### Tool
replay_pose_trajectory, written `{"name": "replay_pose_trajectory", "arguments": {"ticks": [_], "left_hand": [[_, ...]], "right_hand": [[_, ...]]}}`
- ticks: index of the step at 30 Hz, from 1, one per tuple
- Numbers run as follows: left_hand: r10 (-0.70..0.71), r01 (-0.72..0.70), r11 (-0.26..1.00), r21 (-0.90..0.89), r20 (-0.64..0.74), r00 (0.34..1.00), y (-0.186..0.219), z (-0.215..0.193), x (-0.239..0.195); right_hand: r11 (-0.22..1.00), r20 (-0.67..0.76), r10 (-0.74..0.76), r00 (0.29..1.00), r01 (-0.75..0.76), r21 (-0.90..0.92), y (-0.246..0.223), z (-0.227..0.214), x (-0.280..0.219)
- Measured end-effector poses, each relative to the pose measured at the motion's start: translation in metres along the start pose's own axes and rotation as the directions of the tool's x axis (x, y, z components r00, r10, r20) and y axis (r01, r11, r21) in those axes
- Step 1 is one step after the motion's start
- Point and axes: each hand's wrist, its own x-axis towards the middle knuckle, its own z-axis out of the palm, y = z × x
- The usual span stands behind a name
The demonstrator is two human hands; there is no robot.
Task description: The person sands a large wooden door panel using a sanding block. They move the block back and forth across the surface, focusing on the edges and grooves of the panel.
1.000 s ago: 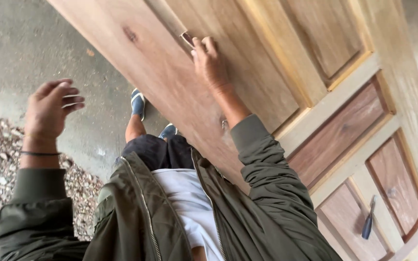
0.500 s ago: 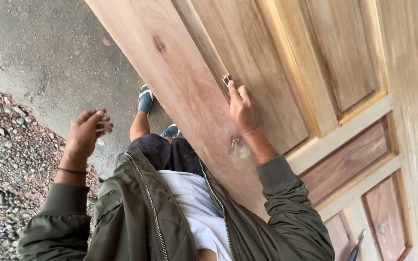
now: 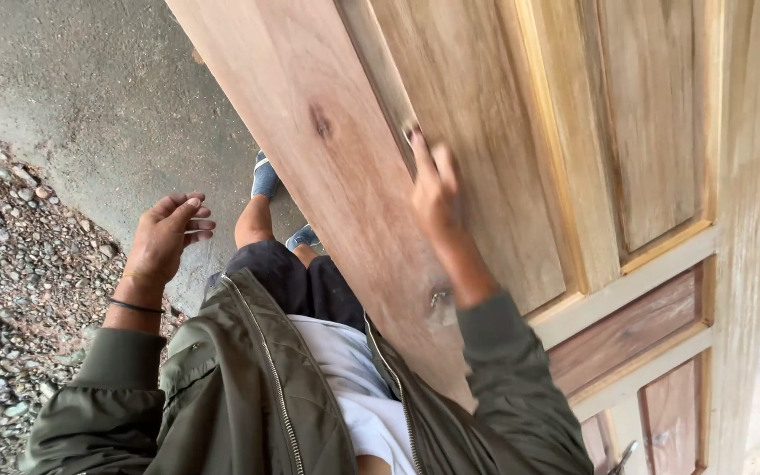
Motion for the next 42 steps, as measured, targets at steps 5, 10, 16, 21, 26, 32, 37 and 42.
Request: {"name": "replay_pose_trajectory", "arguments": {"ticks": [5,10,16,21,26,32,37,42], "left_hand": [[0.050,-0.050,0.999,-0.001,-0.058,0.997,-0.004,-0.015,0.019],[-0.064,0.063,0.997,-0.032,-0.011,0.998,0.021,-0.016,0.016],[-0.072,0.072,0.997,-0.006,-0.024,0.997,0.031,-0.024,0.028],[-0.039,0.039,0.999,0.006,-0.015,0.999,0.043,-0.028,0.030],[-0.041,0.040,0.998,0.055,0.023,0.999,0.047,-0.014,0.020],[-0.028,0.024,0.991,0.135,0.029,0.999,0.061,0.014,-0.007],[-0.002,-0.006,0.984,0.177,0.044,0.999,0.053,0.018,-0.026],[0.023,-0.031,0.991,0.133,0.057,0.998,0.031,0.009,-0.030]], "right_hand": [[1.000,-0.127,-0.021,0.992,0.023,0.017,-0.001,0.013,0.026],[0.996,0.078,0.009,0.997,-0.002,-0.087,-0.058,0.006,0.146],[0.998,-0.019,-0.057,0.998,0.057,0.005,-0.023,0.014,0.077],[0.982,-0.041,-0.064,0.997,0.055,-0.182,-0.036,0.013,0.105],[0.997,0.083,0.061,0.995,-0.057,-0.053,-0.037,0.019,0.133],[0.991,-0.019,-0.017,1.000,0.019,0.130,-0.021,-0.033,-0.016],[0.978,-0.128,0.171,0.977,-0.184,-0.098,0.002,-0.066,-0.177],[0.998,-0.117,0.021,0.993,-0.028,-0.063,0.002,-0.055,-0.129]]}}
